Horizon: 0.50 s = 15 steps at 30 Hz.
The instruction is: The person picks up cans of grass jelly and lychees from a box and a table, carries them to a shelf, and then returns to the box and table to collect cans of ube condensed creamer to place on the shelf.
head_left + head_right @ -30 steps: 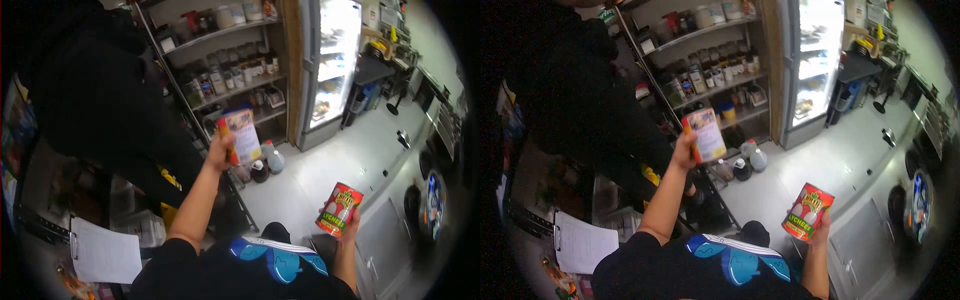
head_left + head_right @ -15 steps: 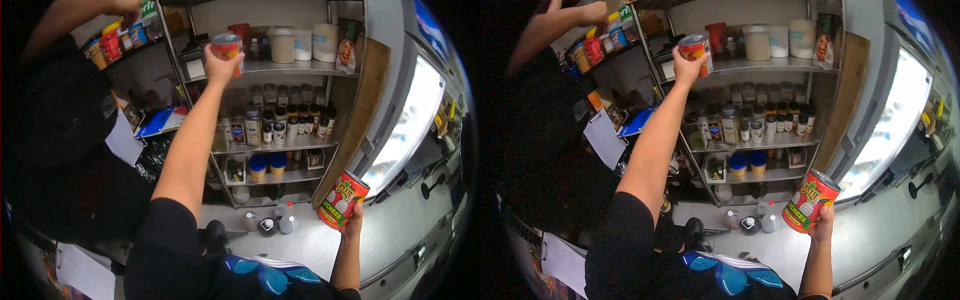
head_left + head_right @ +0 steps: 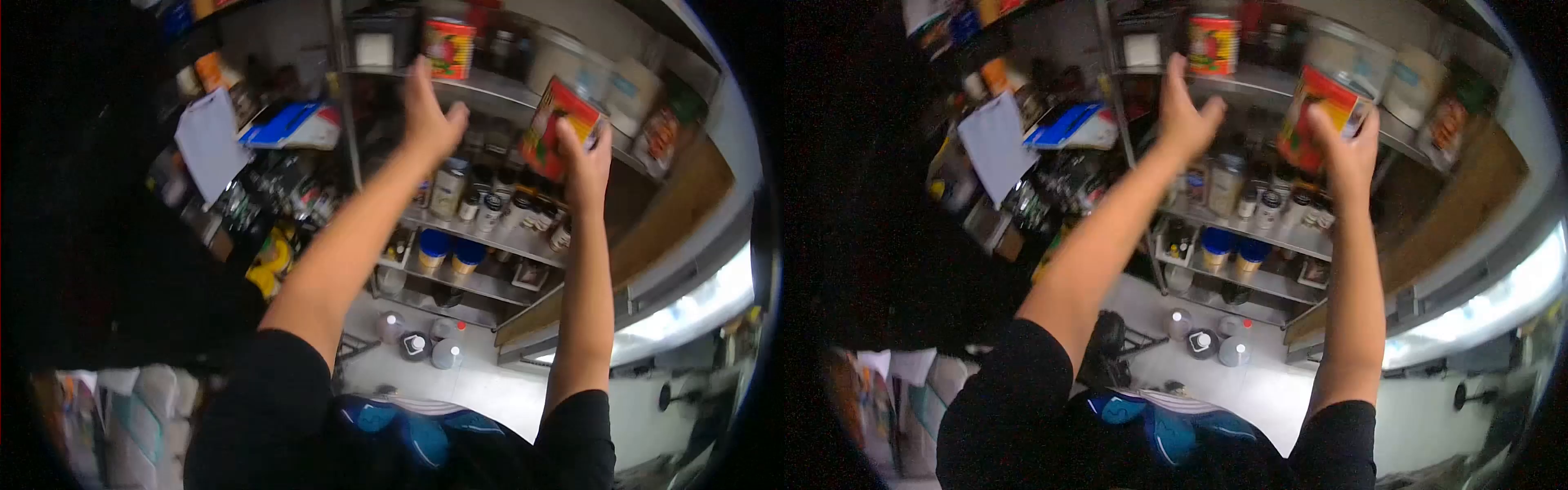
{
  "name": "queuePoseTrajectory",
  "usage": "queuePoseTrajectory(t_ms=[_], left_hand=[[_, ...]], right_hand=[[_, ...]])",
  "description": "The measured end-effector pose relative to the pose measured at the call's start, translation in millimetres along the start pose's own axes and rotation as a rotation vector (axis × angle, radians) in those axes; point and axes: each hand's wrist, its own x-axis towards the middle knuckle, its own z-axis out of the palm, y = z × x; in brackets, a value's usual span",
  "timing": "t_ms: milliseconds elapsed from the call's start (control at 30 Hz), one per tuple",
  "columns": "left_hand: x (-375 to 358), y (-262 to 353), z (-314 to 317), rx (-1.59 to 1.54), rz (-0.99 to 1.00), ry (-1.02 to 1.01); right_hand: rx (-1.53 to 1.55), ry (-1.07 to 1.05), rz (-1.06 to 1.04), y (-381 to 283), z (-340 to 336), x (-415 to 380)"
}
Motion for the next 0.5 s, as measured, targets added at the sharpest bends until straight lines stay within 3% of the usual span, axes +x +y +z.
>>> queuePoseTrajectory(t_ms=[67, 100, 133, 167, 233, 267, 367, 500], left_hand=[[-78, 31, -42, 0.108, 0.012, -0.190], [-120, 42, -65, 0.013, 0.013, -0.292], [-160, 41, -91, -0.155, -0.086, -0.498], [-204, 44, -116, -0.171, -0.142, -0.706], [-268, 51, -180, -0.196, -0.402, -1.224], [-268, 79, -223, -0.015, -0.514, -1.403], [-346, 116, -308, 0.099, -0.830, -1.201], [-418, 172, -395, 0.338, -1.231, -0.827]], right_hand=[[-0.258, 0.006, -0.016, 6, 32, 33], [-0.440, 0.001, -0.027, 11, 49, 57], [-0.243, -0.136, -0.136, 42, 58, 85], [-0.326, -0.185, -0.220, 77, 61, 123], [-0.810, -0.228, -0.548, 162, 58, 204], [-1.041, -0.150, -0.751, 212, 57, 241], [-0.874, -0.004, -0.778, 182, 106, 213], [-0.597, 0.251, -0.762, 104, 130, 95]])
